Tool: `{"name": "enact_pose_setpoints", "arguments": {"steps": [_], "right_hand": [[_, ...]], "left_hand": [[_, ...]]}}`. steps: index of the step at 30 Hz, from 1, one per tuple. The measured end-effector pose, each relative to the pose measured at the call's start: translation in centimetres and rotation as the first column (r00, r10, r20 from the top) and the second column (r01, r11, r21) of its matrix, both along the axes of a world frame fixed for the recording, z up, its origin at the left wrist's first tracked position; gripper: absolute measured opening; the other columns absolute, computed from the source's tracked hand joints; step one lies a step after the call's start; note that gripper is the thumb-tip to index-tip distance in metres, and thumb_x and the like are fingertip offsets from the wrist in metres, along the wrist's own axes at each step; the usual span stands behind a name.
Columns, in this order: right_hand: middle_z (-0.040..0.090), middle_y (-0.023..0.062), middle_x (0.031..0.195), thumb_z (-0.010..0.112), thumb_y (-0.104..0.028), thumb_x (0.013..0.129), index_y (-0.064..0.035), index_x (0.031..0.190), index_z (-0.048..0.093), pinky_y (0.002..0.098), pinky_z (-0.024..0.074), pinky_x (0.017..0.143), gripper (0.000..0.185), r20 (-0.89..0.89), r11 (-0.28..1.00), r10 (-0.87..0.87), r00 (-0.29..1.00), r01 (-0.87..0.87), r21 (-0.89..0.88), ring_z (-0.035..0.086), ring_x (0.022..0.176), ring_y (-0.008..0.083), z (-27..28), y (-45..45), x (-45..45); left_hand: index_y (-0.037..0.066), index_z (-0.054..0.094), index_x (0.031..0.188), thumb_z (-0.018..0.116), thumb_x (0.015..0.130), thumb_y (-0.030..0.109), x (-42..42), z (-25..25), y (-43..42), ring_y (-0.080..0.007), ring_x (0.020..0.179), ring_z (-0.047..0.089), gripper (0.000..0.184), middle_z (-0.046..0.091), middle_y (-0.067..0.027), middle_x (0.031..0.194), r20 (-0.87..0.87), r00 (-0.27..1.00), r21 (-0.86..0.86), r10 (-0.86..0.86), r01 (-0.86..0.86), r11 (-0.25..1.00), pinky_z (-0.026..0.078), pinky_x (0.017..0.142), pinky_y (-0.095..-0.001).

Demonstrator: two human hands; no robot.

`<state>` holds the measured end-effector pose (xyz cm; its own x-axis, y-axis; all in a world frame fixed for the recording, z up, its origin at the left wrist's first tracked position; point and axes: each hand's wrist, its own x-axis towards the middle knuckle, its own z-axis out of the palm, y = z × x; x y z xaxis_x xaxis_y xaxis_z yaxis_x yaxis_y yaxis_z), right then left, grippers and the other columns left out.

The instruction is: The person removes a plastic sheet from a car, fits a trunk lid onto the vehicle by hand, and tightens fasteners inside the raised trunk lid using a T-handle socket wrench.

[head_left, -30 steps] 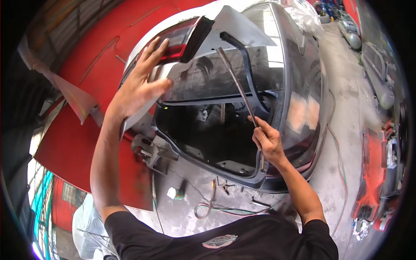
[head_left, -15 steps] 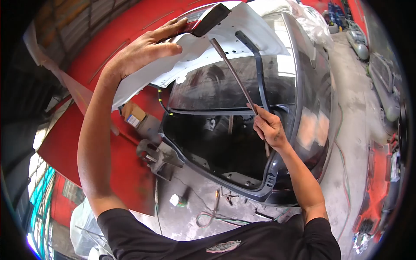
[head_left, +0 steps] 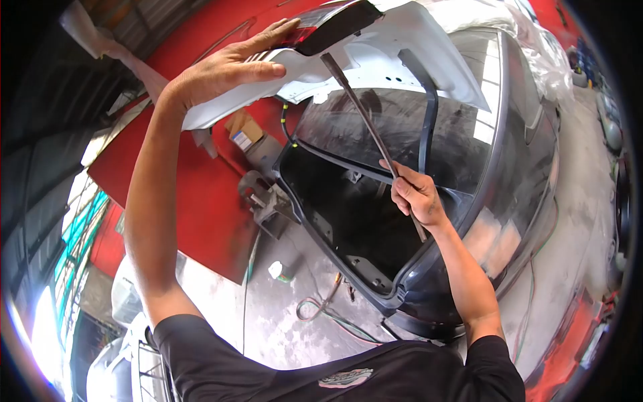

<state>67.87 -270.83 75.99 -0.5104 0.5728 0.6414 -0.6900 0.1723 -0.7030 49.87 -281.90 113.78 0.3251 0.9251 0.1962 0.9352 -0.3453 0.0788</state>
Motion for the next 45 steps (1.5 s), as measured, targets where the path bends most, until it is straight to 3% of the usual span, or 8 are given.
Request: {"name": "enact_pose_setpoints", "arguments": {"steps": [10, 20, 21, 23, 25, 27, 35, 45], "right_hand": [[0.045, -0.0018, 0.06, 0.057, -0.026, 0.106, 0.0017, 0.142, 0.056, 0.0242, 0.0356, 0.055, 0.045, -0.073, 0.859, 0.503, 0.861, -0.507, -0.069, 0.037, 0.046, 0.0086, 0.3, 3.6, 0.0], [0.044, -0.0054, 0.064, 0.057, -0.02, 0.106, -0.0001, 0.13, 0.065, 0.0223, 0.033, 0.044, 0.032, 0.012, 0.996, 0.068, 0.998, -0.067, -0.063, 0.041, 0.051, 0.0034, 1.2, 0.5, -0.9], [0.047, -0.0033, 0.064, 0.058, -0.018, 0.105, -0.0001, 0.129, 0.066, 0.0243, 0.0342, 0.045, 0.031, -0.006, 0.99, -0.141, 0.99, 0.141, 0.024, 0.043, 0.051, 0.0052, 1.2, 0.4, -1.2], [0.054, 0.0008, 0.064, 0.059, -0.015, 0.104, -0.0002, 0.125, 0.067, 0.0285, 0.0364, 0.048, 0.027, -0.089, 0.831, -0.521, 0.849, 0.528, 0.175, 0.048, 0.051, 0.0089, 0.9, 0.5, -2.0], [0.062, 0.0107, 0.069, 0.064, -0.008, 0.097, -0.0015, 0.122, 0.069, 0.035, 0.0406, 0.052, 0.027, -0.327, 0.312, -0.855, 0.403, 0.903, 0.296, 0.056, 0.054, 0.0232, 1.3, 1.4, -2.4], [0.063, 0.0135, 0.07, 0.067, -0.006, 0.094, -0.0032, 0.123, 0.07, 0.0371, 0.0422, 0.053, 0.029, -0.338, 0.053, -0.923, 0.186, 0.929, 0.365, 0.057, 0.055, 0.0294, 1.6, 1.4, -1.0], [0.06, 0.0141, 0.069, 0.069, -0.005, 0.093, -0.0044, 0.13, 0.068, 0.038, 0.0478, 0.056, 0.036, -0.221, 0.318, -0.891, 0.396, 0.893, 0.318, 0.06, 0.057, 0.0328, 0.5, -0.2, -2.5], [0.052, -0.0003, 0.067, 0.059, -0.011, 0.103, 0.0004, 0.136, 0.063, 0.0217, 0.0359, 0.051, 0.035, -0.066, 0.917, -0.397, 0.915, 0.398, -0.005, 0.046, 0.055, 0.0061, 0.7, -1.2, -0.6]], "left_hand": [[0.017, 0.04, 0.159, 0.076, 0.085, 0.045, 0.2, 0.3, 0.2, -0.027, 0.154, 0.029, 0.087, 0.035, -0.01, 0.165, 0.025, 0.998, -0.001, 0.05, -0.05, 0.999, 0.023, 0.125, -0.0405], [0.016, 0.042, 0.158, 0.078, 0.082, 0.047, 0.8, 0.4, 0.1, -0.0277, 0.152, 0.032, 0.09, 0.038, -0.0109, 0.164, 0.016, 0.996, 0.015, 0.086, -0.086, 0.996, 0.025, 0.124, -0.042], [0.016, 0.042, 0.158, 0.078, 0.081, 0.047, 0.9, 0.4, 0.1, -0.0279, 0.152, 0.033, 0.09, 0.038, -0.0108, 0.164, 0.024, 0.996, 0.015, 0.087, -0.087, 0.996, 0.025, 0.124, -0.0421], [0.016, 0.042, 0.158, 0.079, 0.081, 0.048, 0.8, 0.2, 0.0, -0.0281, 0.152, 0.033, 0.091, 0.038, -0.0106, 0.163, 0.045, 0.995, 0.005, 0.094, -0.095, 0.995, 0.026, 0.124, -0.0422], [0.016, 0.042, 0.158, 0.078, 0.081, 0.048, 0.9, 0.3, 0.1, -0.0283, 0.152, 0.033, 0.09, 0.039, -0.0103, 0.163, 0.06, 0.993, -0.008, 0.099, -0.099, 0.995, 0.026, 0.124, -0.0422], [0.015, 0.042, 0.158, 0.078, 0.082, 0.047, 0.6, 0.2, 0.3, -0.0279, 0.152, 0.033, 0.09, 0.038, -0.011, 0.163, 0.057, 0.996, 0.015, 0.068, -0.069, 0.997, 0.025, 0.124, -0.0412], [0.008, 0.043, 0.156, 0.078, 0.083, 0.05, -0.1, 0.2, 0.4, -0.0284, 0.145, 0.042, 0.091, 0.046, -0.0156, 0.158, 0.079, 0.995, 0.03, 0.066, -0.069, 0.997, 0.032, 0.119, -0.0381], [0.007, 0.047, 0.154, 0.063, 0.089, 0.071, -1.4, 0.9, 0.8, -0.0234, 0.125, 0.057, 0.092, 0.061, -0.016, 0.139, 0.063, 0.992, 0.063, 0.109, -0.113, 0.992, 0.043, 0.108, -0.0377]]}}
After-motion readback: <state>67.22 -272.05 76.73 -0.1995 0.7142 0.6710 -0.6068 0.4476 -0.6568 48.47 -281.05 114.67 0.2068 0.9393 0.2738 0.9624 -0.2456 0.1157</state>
